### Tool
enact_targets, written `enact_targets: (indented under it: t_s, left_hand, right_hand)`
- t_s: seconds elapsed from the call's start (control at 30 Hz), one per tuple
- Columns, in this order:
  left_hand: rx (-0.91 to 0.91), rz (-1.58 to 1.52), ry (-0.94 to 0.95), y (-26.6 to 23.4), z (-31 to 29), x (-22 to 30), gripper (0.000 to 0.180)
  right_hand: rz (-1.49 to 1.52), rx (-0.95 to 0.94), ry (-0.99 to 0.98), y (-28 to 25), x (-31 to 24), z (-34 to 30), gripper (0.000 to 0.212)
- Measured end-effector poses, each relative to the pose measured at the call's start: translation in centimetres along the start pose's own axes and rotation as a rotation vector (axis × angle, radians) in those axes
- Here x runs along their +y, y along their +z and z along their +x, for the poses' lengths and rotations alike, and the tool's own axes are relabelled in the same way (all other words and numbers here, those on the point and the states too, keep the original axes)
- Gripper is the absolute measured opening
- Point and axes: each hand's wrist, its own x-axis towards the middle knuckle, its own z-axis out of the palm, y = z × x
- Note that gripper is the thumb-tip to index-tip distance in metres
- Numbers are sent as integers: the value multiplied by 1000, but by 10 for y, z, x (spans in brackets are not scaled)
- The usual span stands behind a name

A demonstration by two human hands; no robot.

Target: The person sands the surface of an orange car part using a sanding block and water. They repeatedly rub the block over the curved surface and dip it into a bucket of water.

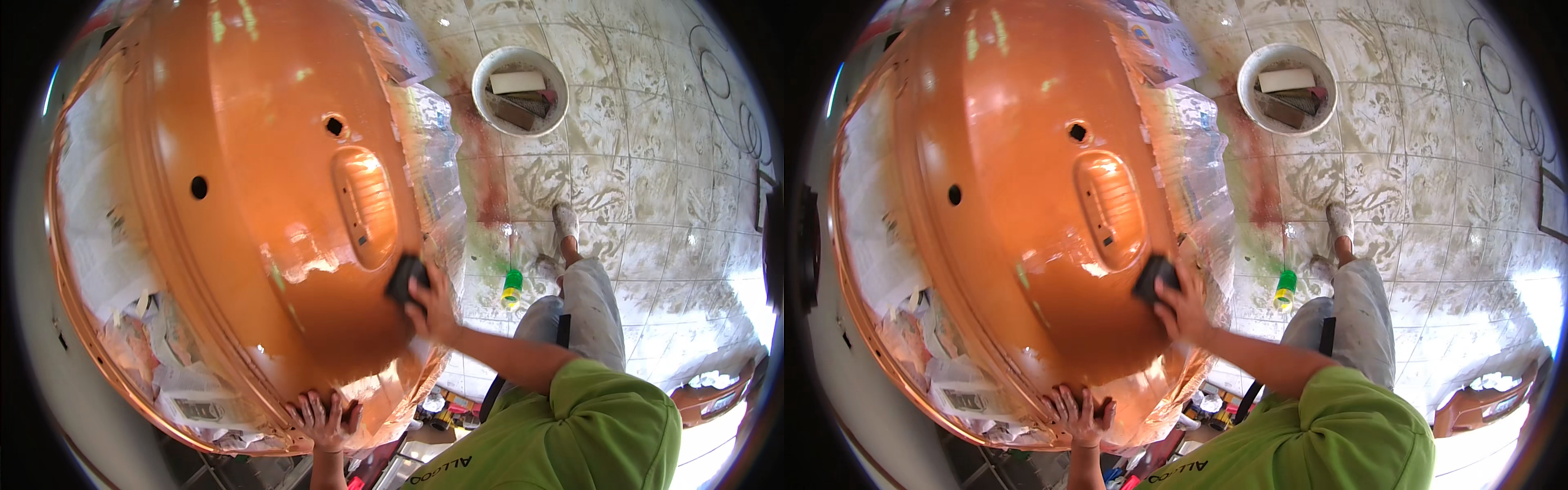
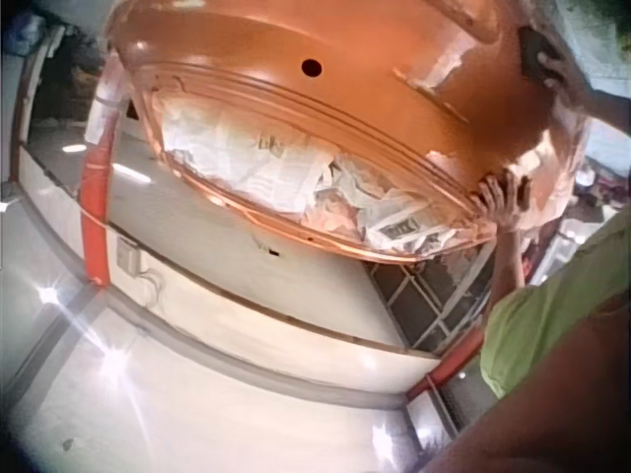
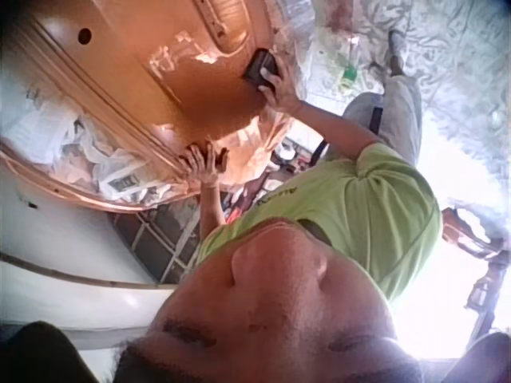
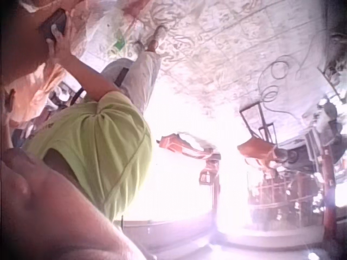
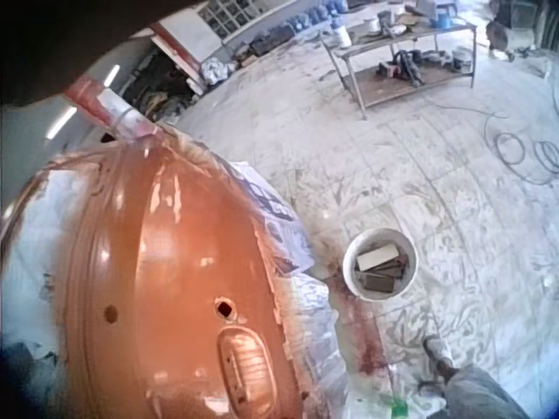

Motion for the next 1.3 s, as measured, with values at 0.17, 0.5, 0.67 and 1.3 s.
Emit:
enact_targets:
  t_s: [0.17,0.5,0.67,1.3]
  left_hand:
    - [61,6,24,-3,30,-6,69]
    - [14,-84,-43,-15,27,10,69]
    - [62,-77,-3,-15,37,5,68]
    - [49,39,67,-3,38,-10,71]
  right_hand:
    - [-113,274,-263,-24,38,297,47]
    - [-172,-103,-214,28,-71,-61,67]
    - [-203,272,-336,17,-89,274,44]
    - [-328,395,-338,-10,-40,428,39]
